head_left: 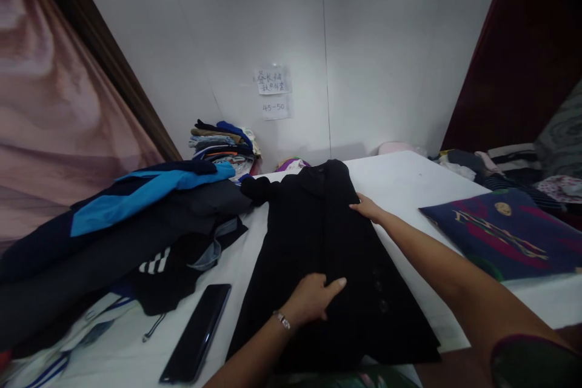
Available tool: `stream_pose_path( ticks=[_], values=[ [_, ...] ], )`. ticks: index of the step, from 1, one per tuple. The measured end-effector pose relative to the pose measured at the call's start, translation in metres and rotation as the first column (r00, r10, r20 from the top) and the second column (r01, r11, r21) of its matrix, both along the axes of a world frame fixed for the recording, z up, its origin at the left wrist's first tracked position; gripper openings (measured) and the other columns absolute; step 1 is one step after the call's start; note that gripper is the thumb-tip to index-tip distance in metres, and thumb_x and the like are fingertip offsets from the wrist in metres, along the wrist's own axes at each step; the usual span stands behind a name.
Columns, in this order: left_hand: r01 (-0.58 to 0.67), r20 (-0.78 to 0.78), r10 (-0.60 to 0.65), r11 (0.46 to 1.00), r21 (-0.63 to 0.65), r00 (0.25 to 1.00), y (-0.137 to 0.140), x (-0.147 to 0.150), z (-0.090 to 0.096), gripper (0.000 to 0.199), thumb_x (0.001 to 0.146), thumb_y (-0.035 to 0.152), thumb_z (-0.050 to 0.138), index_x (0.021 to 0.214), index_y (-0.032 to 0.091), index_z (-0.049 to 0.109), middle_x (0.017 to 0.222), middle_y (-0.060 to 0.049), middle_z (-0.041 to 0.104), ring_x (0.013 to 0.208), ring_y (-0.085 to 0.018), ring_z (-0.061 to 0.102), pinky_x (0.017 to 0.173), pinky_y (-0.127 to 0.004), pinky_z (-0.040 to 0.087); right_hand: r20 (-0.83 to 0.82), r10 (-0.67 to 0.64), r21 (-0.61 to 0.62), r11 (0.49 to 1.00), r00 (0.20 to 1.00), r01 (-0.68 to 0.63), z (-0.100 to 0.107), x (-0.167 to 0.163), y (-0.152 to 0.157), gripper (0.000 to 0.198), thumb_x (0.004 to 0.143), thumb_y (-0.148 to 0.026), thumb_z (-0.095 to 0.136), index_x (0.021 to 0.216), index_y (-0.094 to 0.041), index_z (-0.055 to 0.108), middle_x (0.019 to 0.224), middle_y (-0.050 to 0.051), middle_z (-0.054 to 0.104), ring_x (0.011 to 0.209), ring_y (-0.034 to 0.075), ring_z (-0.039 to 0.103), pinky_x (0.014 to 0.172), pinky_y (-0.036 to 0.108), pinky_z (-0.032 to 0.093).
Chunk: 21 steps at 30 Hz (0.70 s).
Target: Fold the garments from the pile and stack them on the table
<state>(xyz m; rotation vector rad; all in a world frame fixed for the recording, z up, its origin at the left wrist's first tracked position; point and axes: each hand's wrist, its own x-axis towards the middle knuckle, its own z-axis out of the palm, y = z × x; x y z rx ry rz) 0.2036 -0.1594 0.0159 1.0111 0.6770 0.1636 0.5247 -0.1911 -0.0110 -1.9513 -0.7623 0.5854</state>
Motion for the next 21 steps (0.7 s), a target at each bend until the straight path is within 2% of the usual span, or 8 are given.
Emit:
stream_pose_path(
  ticks=[1,3,4,6,8,11,15,21],
  values=[
    [-0.023,-0.01,0.026,0.973,0.232,1.0,0.009,0.002,0.006,0.03,0.065,0.023,0.082,0.052,0.019,0.055,0.05,0.002,0.049,0.066,-0.024,0.067,0.065,-0.029,0.052,0.029,0.0,-0.006,1.0,1.0,0.0,0.0,0.0,0.002,0.053,0.083,-0.022,0.054,0.136,-0.018,0.046,0.116,0.008,0.069,0.097,0.021,0.067,0.082,0.034,0.056],
    [-0.029,-0.015,0.051,0.758,0.651,0.999,0.022,0.014,0.019,0.027,0.066,0.033,0.082,0.059,0.02,0.06,0.061,-0.001,0.055,0.091,-0.028,0.066,0.087,-0.033,0.05,0.085,0.012,-0.024,1.0,0.996,-0.01,0.002,0.001,0.005,0.053,0.085,-0.024,0.053,0.137,-0.018,0.045,0.117,0.008,0.068,0.096,0.02,0.067,0.082,0.033,0.055],
    [-0.053,0.03,0.047,0.646,0.762,0.998,0.025,0.022,0.024,0.022,0.068,0.037,0.08,0.069,0.021,0.065,0.075,-0.004,0.062,0.104,-0.03,0.063,0.097,-0.037,0.045,0.113,0.023,-0.039,0.999,0.993,-0.018,0.004,0.002,0.007,0.051,0.086,-0.025,0.052,0.137,-0.019,0.046,0.117,0.007,0.069,0.096,0.02,0.068,0.082,0.032,0.055],
    [-0.059,0.103,-0.071,0.464,0.884,0.992,0.022,0.041,0.029,0.031,0.077,0.041,0.072,0.1,0.021,0.068,0.114,-0.01,0.064,0.126,-0.03,0.049,0.112,-0.043,0.028,0.177,0.046,-0.088,0.996,0.983,-0.031,0.007,0.005,0.01,0.049,0.087,-0.026,0.051,0.135,-0.019,0.048,0.117,0.007,0.069,0.097,0.02,0.067,0.083,0.032,0.054],
    [0.046,0.033,-0.255,0.298,0.954,0.966,0.011,0.059,0.02,0.047,0.082,0.043,0.065,0.124,0.021,0.06,0.144,-0.011,0.048,0.141,-0.029,0.032,0.119,-0.046,0.012,0.256,0.064,-0.167,0.986,0.964,-0.021,0.009,0.009,0.012,0.048,0.084,-0.026,0.057,0.13,-0.017,0.053,0.117,0.008,0.068,0.102,0.022,0.066,0.088,0.034,0.052],
    [0.291,-0.236,-0.379,0.095,0.952,0.895,-0.011,0.071,-0.01,0.065,0.085,0.049,0.058,0.14,0.016,0.047,0.156,-0.014,0.031,0.147,-0.029,0.015,0.12,-0.051,0.004,0.377,0.099,-0.296,0.955,0.921,0.019,0.008,0.018,0.012,0.048,0.076,-0.028,0.067,0.122,-0.015,0.059,0.115,0.013,0.068,0.108,0.03,0.063,0.093,0.041,0.048],
    [0.363,-0.343,-0.323,0.001,0.932,0.882,-0.024,0.069,-0.04,0.07,0.09,0.056,0.044,0.147,0.017,0.037,0.159,-0.01,0.022,0.149,-0.027,0.008,0.12,-0.052,0.006,0.522,0.167,-0.324,0.946,0.837,0.013,0.013,0.032,0.022,0.05,0.082,-0.033,0.06,0.13,-0.017,0.054,0.13,0.014,0.059,0.121,0.029,0.054,0.101,0.039,0.042],
    [0.346,-0.325,-0.314,0.012,0.938,0.892,-0.022,0.065,-0.04,0.069,0.091,0.058,0.042,0.148,0.019,0.037,0.159,-0.008,0.022,0.149,-0.026,0.008,0.122,-0.051,0.006,0.664,0.134,-0.273,0.959,0.736,0.071,0.035,0.052,0.072,0.067,0.093,-0.048,0.041,0.148,-0.012,0.029,0.158,0.016,0.02,0.146,0.032,0.012,0.114,0.048,0.024]
  ],
)
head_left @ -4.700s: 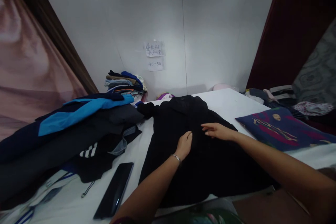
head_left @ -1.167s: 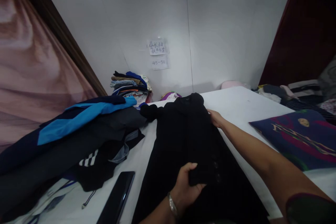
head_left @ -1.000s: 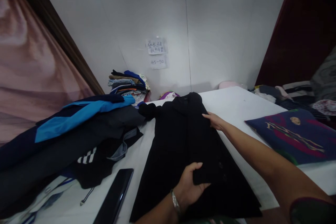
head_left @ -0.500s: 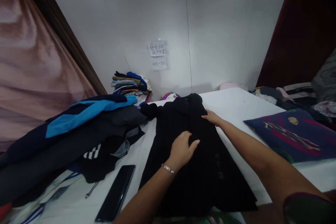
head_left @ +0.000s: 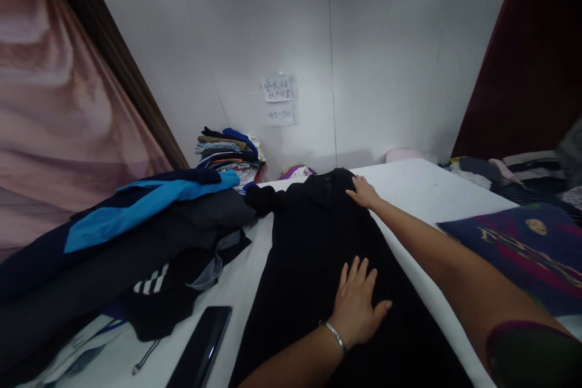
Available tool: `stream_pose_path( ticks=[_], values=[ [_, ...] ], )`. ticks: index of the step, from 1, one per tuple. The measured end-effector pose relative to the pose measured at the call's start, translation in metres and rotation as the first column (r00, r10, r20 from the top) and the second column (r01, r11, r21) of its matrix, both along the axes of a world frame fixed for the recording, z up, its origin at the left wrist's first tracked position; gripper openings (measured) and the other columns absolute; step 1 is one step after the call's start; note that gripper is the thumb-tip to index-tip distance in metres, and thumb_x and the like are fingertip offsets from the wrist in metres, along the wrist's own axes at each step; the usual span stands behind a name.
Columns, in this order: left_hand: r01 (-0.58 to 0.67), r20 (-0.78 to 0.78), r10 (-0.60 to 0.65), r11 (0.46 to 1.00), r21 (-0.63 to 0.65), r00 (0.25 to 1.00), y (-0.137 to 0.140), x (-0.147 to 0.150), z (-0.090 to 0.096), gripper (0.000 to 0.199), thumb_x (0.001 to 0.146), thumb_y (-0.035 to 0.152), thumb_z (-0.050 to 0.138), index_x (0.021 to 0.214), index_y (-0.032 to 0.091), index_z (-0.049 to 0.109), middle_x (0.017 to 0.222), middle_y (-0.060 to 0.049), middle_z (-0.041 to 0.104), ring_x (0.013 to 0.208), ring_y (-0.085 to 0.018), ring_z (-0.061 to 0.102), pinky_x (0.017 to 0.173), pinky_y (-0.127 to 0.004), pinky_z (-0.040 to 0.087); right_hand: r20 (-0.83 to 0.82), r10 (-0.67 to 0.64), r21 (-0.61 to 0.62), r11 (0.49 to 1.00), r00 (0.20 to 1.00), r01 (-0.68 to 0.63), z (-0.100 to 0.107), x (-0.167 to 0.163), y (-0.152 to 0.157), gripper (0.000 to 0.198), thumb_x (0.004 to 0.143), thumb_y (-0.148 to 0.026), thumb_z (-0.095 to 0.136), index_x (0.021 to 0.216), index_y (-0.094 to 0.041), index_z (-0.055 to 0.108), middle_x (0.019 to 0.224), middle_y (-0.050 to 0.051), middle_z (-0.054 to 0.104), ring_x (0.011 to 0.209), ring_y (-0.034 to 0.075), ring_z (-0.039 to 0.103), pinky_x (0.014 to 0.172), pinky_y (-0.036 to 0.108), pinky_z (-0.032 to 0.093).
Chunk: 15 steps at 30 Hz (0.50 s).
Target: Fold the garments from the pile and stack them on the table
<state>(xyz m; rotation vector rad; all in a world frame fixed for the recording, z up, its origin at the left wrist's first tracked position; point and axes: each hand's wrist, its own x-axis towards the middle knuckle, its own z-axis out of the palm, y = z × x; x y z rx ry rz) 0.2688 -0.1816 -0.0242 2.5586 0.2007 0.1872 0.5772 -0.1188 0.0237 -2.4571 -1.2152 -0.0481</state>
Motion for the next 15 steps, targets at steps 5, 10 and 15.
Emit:
stream_pose_path(
  ticks=[5,10,15],
  values=[
    [-0.014,0.001,0.015,0.998,-0.056,1.0,-0.001,-0.002,-0.001,0.069,0.091,0.059,0.042,0.149,0.024,0.035,0.16,-0.004,0.017,0.149,-0.027,0.007,0.122,-0.054,0.006,0.026,-0.045,-0.057,0.997,0.999,0.046,-0.008,0.015,0.048,0.074,0.094,-0.058,0.029,0.152,-0.013,0.019,0.16,0.016,0.014,0.147,0.032,0.006,0.114,0.054,0.016],
    [-0.01,-0.026,0.007,0.993,-0.121,1.0,0.001,-0.001,-0.004,0.072,0.089,0.063,0.042,0.15,0.026,0.032,0.161,-0.002,0.011,0.149,-0.026,0.003,0.123,-0.051,0.004,-0.129,0.024,-0.272,0.961,0.991,-0.059,-0.047,0.025,0.078,0.084,0.087,-0.07,0.035,0.149,-0.014,0.032,0.158,0.018,0.021,0.146,0.033,0.016,0.113,0.053,0.021],
    [-0.01,-0.034,0.006,0.99,-0.141,0.999,0.001,0.001,-0.005,0.07,0.09,0.06,0.043,0.151,0.026,0.032,0.16,-0.003,0.01,0.148,-0.03,0.005,0.123,-0.055,0.005,-0.138,0.061,-0.296,0.95,0.989,-0.1,-0.066,0.026,0.085,0.085,0.085,-0.072,0.037,0.149,-0.017,0.034,0.16,0.014,0.015,0.147,0.032,0.009,0.114,0.056,0.016]
  ],
)
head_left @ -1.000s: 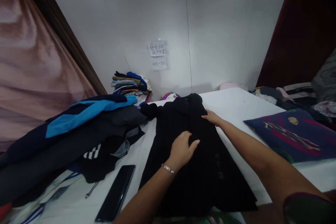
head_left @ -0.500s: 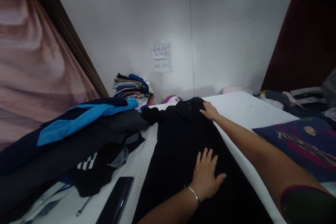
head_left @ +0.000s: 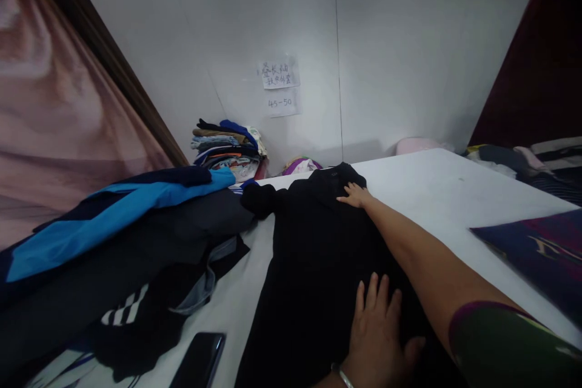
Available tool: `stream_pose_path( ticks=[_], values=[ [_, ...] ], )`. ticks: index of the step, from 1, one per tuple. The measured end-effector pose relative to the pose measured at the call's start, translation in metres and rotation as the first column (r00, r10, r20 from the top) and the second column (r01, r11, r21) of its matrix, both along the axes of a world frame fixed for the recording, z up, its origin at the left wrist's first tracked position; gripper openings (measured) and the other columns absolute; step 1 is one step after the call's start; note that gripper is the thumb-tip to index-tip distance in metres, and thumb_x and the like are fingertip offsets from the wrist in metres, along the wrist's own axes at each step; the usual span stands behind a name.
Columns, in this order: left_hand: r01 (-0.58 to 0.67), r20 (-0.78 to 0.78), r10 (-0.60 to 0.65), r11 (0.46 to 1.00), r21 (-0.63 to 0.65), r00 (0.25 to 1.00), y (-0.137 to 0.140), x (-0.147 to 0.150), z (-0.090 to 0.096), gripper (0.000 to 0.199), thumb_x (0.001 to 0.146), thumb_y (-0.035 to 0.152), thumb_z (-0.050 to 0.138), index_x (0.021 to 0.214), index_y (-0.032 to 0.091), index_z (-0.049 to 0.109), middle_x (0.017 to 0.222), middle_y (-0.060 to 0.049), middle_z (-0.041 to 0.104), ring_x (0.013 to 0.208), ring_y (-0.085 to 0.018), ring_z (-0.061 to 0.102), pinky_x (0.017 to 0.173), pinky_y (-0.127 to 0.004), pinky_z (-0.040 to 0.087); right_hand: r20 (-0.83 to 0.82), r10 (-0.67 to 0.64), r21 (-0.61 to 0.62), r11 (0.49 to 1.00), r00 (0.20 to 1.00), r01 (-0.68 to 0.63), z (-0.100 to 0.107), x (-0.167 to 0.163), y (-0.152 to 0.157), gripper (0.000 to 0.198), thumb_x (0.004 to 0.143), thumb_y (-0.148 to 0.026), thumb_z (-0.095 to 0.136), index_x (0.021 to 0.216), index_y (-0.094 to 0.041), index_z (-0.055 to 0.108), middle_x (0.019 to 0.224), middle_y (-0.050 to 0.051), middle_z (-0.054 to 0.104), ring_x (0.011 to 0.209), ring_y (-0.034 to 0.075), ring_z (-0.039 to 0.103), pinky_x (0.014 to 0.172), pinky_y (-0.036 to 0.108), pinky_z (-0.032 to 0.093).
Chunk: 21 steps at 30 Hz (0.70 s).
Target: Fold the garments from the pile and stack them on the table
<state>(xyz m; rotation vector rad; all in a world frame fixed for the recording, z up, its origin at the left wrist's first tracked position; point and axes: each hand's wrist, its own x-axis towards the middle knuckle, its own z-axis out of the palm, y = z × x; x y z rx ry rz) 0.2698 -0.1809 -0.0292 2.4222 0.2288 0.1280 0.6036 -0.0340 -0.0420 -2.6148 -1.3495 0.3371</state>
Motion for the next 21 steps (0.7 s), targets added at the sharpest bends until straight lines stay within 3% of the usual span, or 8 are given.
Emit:
stream_pose_path(
  ticks=[5,10,16,21],
  values=[
    [-0.018,0.046,0.017,0.999,0.029,0.999,-0.001,0.0,-0.008,0.069,0.089,0.055,0.048,0.15,0.026,0.032,0.16,-0.002,0.011,0.148,-0.031,0.007,0.122,-0.056,0.007,-0.004,-0.021,0.012,1.0,1.0,0.021,0.011,-0.004,-0.006,0.078,0.089,-0.069,0.031,0.149,-0.019,0.035,0.16,0.012,0.018,0.147,0.031,0.01,0.113,0.057,0.017],
    [-0.013,0.057,0.012,1.0,0.022,0.998,0.0,-0.001,-0.007,0.069,0.091,0.06,0.042,0.15,0.026,0.034,0.16,-0.001,0.012,0.148,-0.029,0.007,0.122,-0.054,0.006,0.006,-0.07,0.068,0.995,0.998,0.069,0.026,-0.015,-0.03,0.073,0.093,-0.065,0.02,0.15,-0.021,0.033,0.159,0.012,0.021,0.147,0.031,0.013,0.112,0.059,0.02],
    [-0.009,0.059,0.006,0.999,0.049,0.998,-0.001,0.0,-0.004,0.069,0.091,0.059,0.04,0.15,0.023,0.034,0.161,-0.004,0.014,0.148,-0.028,0.007,0.122,-0.053,0.005,0.044,-0.025,0.108,0.994,0.999,0.021,0.009,-0.044,-0.074,0.073,0.093,-0.065,0.025,0.151,-0.022,0.03,0.16,0.009,0.017,0.148,0.026,0.008,0.115,0.052,0.017],
    [-0.012,0.049,0.006,0.992,0.125,0.999,-0.001,0.002,-0.002,0.07,0.091,0.058,0.039,0.148,0.019,0.036,0.16,-0.008,0.019,0.149,-0.026,0.008,0.122,-0.049,0.005,0.001,-0.041,0.057,0.998,0.999,0.04,0.013,-0.055,-0.081,0.069,0.095,-0.058,0.026,0.153,-0.02,0.024,0.161,0.008,0.012,0.148,0.024,0.006,0.115,0.053,0.016]
  ],
)
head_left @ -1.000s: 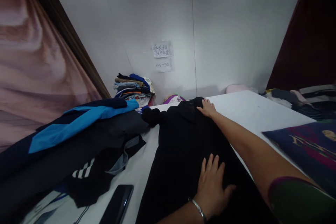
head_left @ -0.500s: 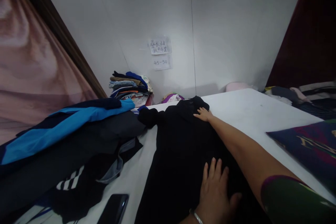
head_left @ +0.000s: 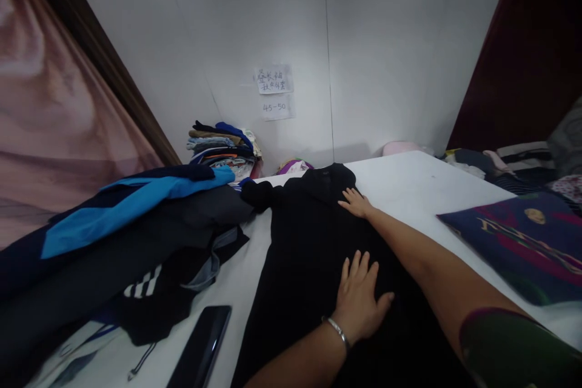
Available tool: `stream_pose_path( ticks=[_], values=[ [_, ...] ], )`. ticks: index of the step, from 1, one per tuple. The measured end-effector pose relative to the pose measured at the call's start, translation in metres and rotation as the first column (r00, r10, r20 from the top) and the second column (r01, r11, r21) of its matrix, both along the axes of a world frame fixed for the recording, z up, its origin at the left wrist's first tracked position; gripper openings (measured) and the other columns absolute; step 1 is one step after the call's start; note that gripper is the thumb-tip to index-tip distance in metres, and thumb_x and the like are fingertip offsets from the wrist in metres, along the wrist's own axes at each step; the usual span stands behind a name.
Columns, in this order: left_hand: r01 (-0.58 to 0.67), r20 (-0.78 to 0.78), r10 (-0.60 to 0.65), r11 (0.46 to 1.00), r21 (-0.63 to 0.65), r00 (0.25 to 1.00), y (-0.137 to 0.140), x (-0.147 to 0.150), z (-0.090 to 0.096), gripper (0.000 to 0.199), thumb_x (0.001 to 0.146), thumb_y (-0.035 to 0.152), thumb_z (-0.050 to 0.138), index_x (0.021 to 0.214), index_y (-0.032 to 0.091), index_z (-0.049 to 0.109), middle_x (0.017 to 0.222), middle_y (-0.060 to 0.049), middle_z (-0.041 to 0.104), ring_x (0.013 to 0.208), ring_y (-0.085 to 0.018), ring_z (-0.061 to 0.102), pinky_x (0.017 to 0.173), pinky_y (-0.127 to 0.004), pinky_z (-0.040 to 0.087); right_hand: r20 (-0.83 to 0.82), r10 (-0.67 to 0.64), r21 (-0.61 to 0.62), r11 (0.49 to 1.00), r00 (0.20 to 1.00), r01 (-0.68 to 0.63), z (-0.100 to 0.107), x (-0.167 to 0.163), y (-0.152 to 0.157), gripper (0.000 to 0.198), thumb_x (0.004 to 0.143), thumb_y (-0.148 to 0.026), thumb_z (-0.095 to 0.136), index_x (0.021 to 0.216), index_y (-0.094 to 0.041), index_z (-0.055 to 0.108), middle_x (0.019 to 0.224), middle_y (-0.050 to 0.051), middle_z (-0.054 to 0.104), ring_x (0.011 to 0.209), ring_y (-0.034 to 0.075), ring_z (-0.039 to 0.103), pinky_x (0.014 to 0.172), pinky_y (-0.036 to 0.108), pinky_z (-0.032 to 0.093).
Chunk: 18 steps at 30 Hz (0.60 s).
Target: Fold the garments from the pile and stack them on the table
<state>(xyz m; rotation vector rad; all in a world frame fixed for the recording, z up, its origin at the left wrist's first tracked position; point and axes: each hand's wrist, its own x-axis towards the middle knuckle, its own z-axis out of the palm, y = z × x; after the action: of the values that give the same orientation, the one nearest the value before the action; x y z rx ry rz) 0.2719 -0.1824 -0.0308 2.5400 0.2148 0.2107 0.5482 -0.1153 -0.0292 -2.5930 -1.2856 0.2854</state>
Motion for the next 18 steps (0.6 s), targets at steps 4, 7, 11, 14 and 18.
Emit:
stream_pose_path(
  ticks=[4,7,11,14,18],
  values=[
    [0.022,-0.004,-0.021,0.999,0.049,1.0,0.001,0.0,0.003,0.071,0.091,0.06,0.037,0.147,0.017,0.037,0.16,-0.009,0.021,0.149,-0.024,0.008,0.122,-0.048,0.006,-0.033,-0.017,-0.023,1.0,0.999,0.016,0.012,-0.016,-0.013,0.069,0.095,-0.056,0.028,0.152,-0.018,0.025,0.16,0.012,0.018,0.147,0.028,0.012,0.113,0.056,0.02],
    [0.013,0.003,-0.014,0.994,0.109,1.0,0.0,0.001,0.003,0.069,0.092,0.06,0.035,0.146,0.017,0.038,0.159,-0.009,0.023,0.149,-0.024,0.009,0.122,-0.047,0.007,-0.039,0.007,-0.023,1.0,0.999,-0.008,0.013,-0.039,-0.045,0.07,0.094,-0.057,0.033,0.152,-0.018,0.029,0.159,0.011,0.021,0.146,0.029,0.015,0.114,0.053,0.02],
    [0.005,-0.016,-0.002,0.983,0.184,1.0,0.001,0.004,0.0,0.067,0.092,0.06,0.034,0.145,0.018,0.04,0.158,-0.009,0.027,0.148,-0.024,0.012,0.121,-0.047,0.009,-0.005,0.096,0.037,0.995,0.995,-0.095,0.003,-0.075,-0.107,0.07,0.092,-0.057,0.038,0.146,-0.014,0.041,0.156,0.013,0.027,0.146,0.03,0.016,0.116,0.05,0.021],
    [0.014,-0.008,-0.012,0.977,0.212,1.0,0.002,0.005,-0.001,0.065,0.092,0.058,0.036,0.144,0.019,0.04,0.157,-0.009,0.029,0.148,-0.023,0.014,0.121,-0.047,0.01,0.021,0.16,0.159,0.974,0.987,-0.161,-0.009,-0.098,-0.153,0.069,0.092,-0.058,0.037,0.142,-0.012,0.047,0.156,0.013,0.028,0.146,0.03,0.015,0.117,0.05,0.022],
    [0.002,0.01,-0.004,0.98,0.199,1.0,0.004,0.006,-0.002,0.061,0.092,0.054,0.041,0.143,0.021,0.042,0.157,-0.008,0.031,0.147,-0.023,0.016,0.12,-0.05,0.008,-0.035,0.178,0.286,0.945,0.984,-0.16,-0.023,-0.125,-0.202,0.069,0.091,-0.062,0.039,0.142,-0.017,0.049,0.157,0.01,0.025,0.146,0.03,0.014,0.118,0.051,0.02]
  ],
)
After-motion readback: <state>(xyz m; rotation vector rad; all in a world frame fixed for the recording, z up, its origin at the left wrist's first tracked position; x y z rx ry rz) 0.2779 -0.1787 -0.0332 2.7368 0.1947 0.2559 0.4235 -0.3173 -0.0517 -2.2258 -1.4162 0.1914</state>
